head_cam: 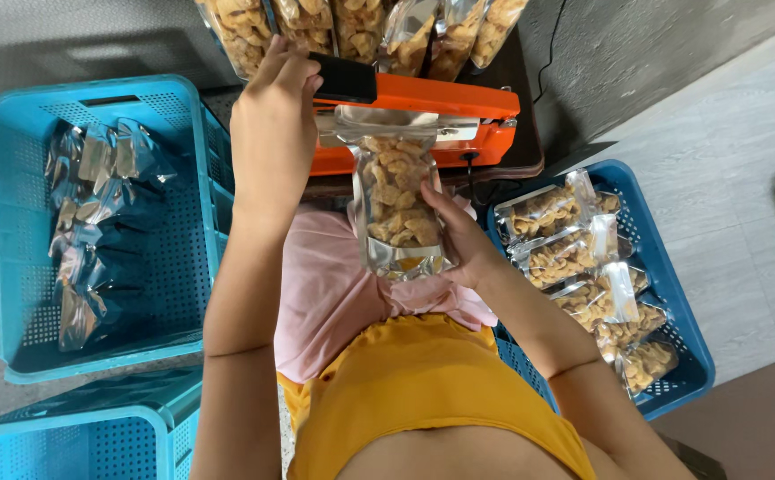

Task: The person places snacks into clear plastic bags and uses a pink cloth to wipe the edges. They then use an orange heat sealer to seal the bags and place the finished packages into a blue basket.

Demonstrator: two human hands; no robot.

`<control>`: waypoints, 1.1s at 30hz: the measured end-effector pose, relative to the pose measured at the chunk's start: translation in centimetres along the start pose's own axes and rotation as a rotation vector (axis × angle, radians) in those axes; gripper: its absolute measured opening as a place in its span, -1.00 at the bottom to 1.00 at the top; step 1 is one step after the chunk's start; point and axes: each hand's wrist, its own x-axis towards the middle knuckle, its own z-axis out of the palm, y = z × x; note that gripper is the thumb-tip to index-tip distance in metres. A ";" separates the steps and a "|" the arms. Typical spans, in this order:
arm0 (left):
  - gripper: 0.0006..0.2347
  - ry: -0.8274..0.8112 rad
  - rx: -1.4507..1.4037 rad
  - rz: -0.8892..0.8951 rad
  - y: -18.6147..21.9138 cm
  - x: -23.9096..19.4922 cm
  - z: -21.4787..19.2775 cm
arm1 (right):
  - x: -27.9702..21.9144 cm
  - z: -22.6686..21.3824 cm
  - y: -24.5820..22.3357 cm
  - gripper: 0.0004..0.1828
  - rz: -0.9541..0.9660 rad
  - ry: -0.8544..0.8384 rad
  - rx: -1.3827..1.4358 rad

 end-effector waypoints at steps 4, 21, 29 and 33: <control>-0.95 -0.028 -0.085 -0.090 -1.0 -1.0 0.4 | -0.3 0.1 -0.3 -0.39 -0.038 -0.050 0.026; -0.84 0.173 -0.172 -0.214 -3.3 -4.6 4.6 | -0.9 0.0 -0.5 -0.39 -0.064 -0.148 0.053; -0.73 0.126 0.045 -0.195 -2.7 -4.8 5.0 | -0.8 -0.4 -0.4 -0.39 -0.045 -0.110 0.051; -0.72 0.115 0.098 -0.177 -2.5 -4.7 5.0 | -0.7 -0.5 -0.4 -0.40 -0.046 -0.126 0.054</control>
